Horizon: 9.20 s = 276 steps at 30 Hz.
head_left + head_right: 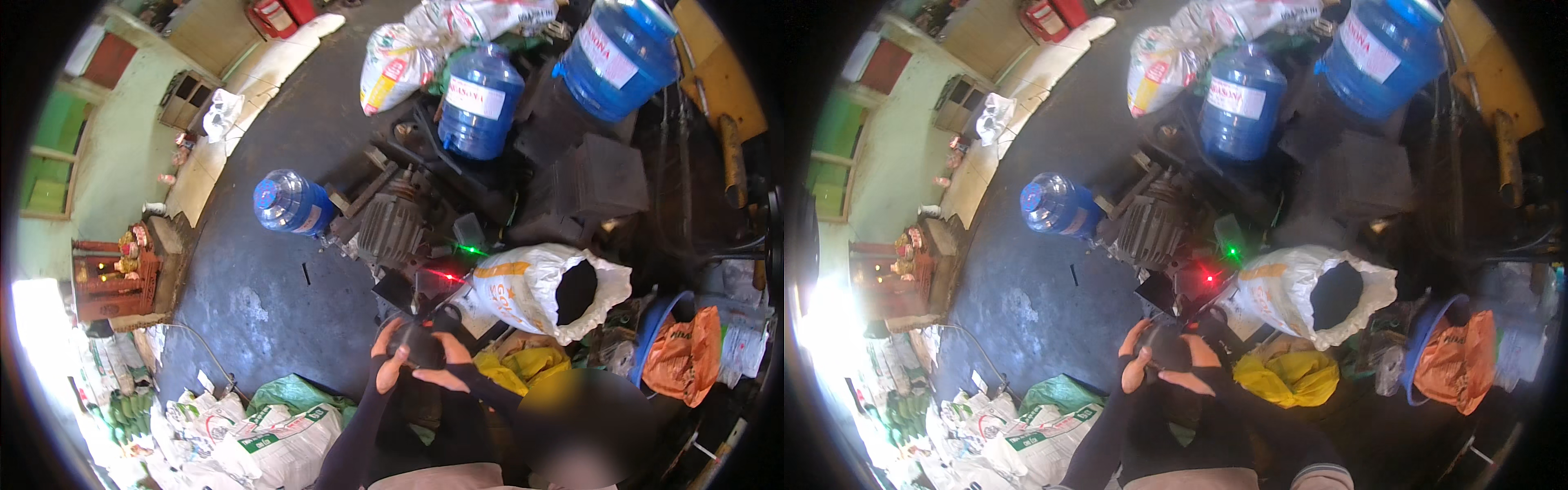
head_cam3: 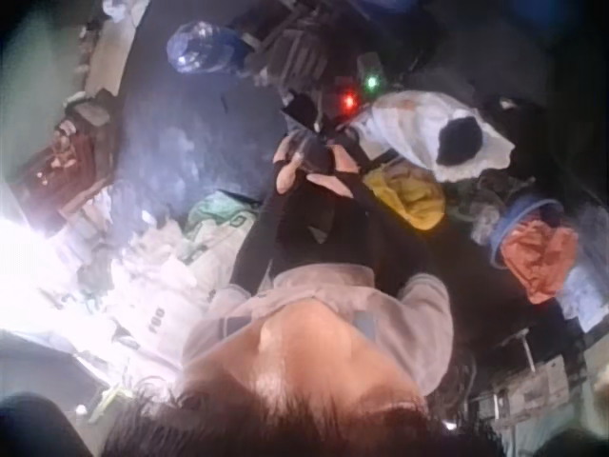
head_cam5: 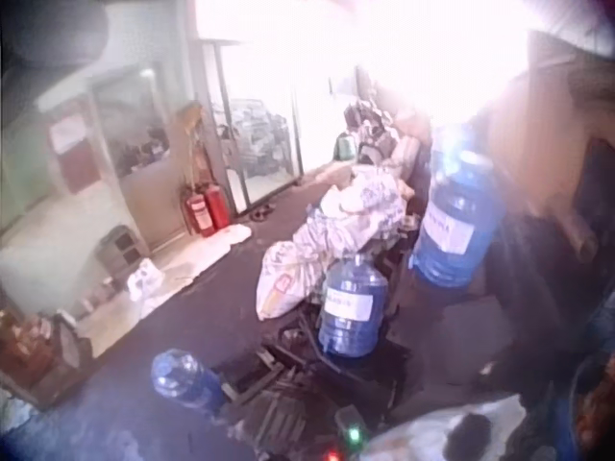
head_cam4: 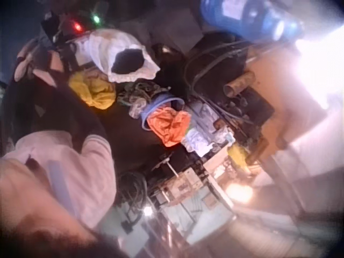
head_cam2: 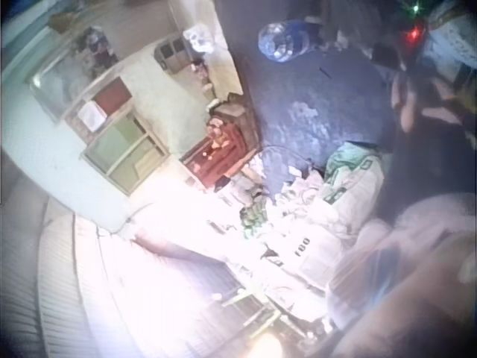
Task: The person sits on the floor and uses a cordless drill to drive screws into a black plastic part. After finishing, they stand up, place the part on a shelf, and walk to a charging station to swap the drill battery.
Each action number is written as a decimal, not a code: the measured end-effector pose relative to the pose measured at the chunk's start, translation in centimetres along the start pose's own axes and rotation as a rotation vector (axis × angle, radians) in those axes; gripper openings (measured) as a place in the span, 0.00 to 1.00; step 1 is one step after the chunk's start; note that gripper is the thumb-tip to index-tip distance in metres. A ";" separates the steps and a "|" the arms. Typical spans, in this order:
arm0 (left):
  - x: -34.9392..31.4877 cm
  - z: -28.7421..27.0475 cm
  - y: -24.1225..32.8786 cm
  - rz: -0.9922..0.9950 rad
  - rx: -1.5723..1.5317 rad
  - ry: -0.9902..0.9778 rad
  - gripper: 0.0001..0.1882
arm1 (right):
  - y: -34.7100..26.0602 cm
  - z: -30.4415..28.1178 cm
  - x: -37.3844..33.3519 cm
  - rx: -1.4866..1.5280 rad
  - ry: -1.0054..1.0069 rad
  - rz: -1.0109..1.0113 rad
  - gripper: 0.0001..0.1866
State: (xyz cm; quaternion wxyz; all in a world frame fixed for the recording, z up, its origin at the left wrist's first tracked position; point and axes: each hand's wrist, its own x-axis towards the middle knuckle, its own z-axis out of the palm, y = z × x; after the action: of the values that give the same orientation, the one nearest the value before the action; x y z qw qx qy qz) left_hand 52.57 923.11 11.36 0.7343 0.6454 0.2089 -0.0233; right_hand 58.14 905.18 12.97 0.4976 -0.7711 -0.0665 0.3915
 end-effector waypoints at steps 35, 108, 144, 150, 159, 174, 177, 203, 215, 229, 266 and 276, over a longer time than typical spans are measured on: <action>32.0 -4.3 -7.1 -0.276 1.208 0.358 0.60 | 17.3 -10.4 33.5 -0.648 0.518 0.302 0.56; 10.0 0.5 -15.3 -0.859 -0.884 -0.167 0.25 | 12.4 -22.5 5.1 -0.961 0.979 0.429 0.39; 14.8 -0.1 -12.0 -1.026 -1.227 -0.485 0.43 | 6.6 -14.3 7.8 0.956 -0.032 -0.015 0.56; 15.8 1.3 -10.2 -1.062 -1.176 -0.462 0.42 | 7.9 -14.8 8.9 1.143 -0.139 -0.177 0.57; 17.4 2.6 -11.1 -1.052 -1.056 -0.511 0.37 | 6.0 -15.3 11.7 1.085 0.041 -0.224 0.42; 16.6 1.4 -9.2 -1.625 -1.198 -0.927 0.45 | 6.3 -15.1 12.1 -0.439 0.159 -0.765 0.39; 15.4 1.8 -8.7 -1.516 -1.124 -0.935 0.46 | 7.7 -14.3 12.7 -0.297 0.168 -1.063 0.27; 15.5 2.4 -3.0 -0.941 -0.526 -0.682 0.26 | 0.8 -14.5 9.3 0.552 -0.177 0.195 0.54; 15.5 3.2 -2.4 -0.850 -0.473 -0.629 0.26 | 2.6 -13.9 9.7 0.384 -0.175 -0.104 0.34; 15.9 3.8 -2.8 -0.819 -0.434 -0.557 0.25 | 3.7 -12.8 9.4 0.043 -0.010 -0.268 0.26; 18.1 8.1 -10.0 -0.449 -0.153 -0.225 0.32 | 7.1 -14.1 14.3 0.313 0.445 0.168 0.38; 4.8 0.5 -17.6 -0.727 0.034 -0.078 0.25 | 13.6 -13.8 28.8 -0.752 0.603 0.422 0.38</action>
State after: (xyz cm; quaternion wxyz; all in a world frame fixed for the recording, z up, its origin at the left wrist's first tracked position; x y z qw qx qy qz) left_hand 51.78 920.81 -6.77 0.6747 0.5398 0.3959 -0.3108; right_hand 83.20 902.67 -10.93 0.0938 -0.9715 0.1005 0.1932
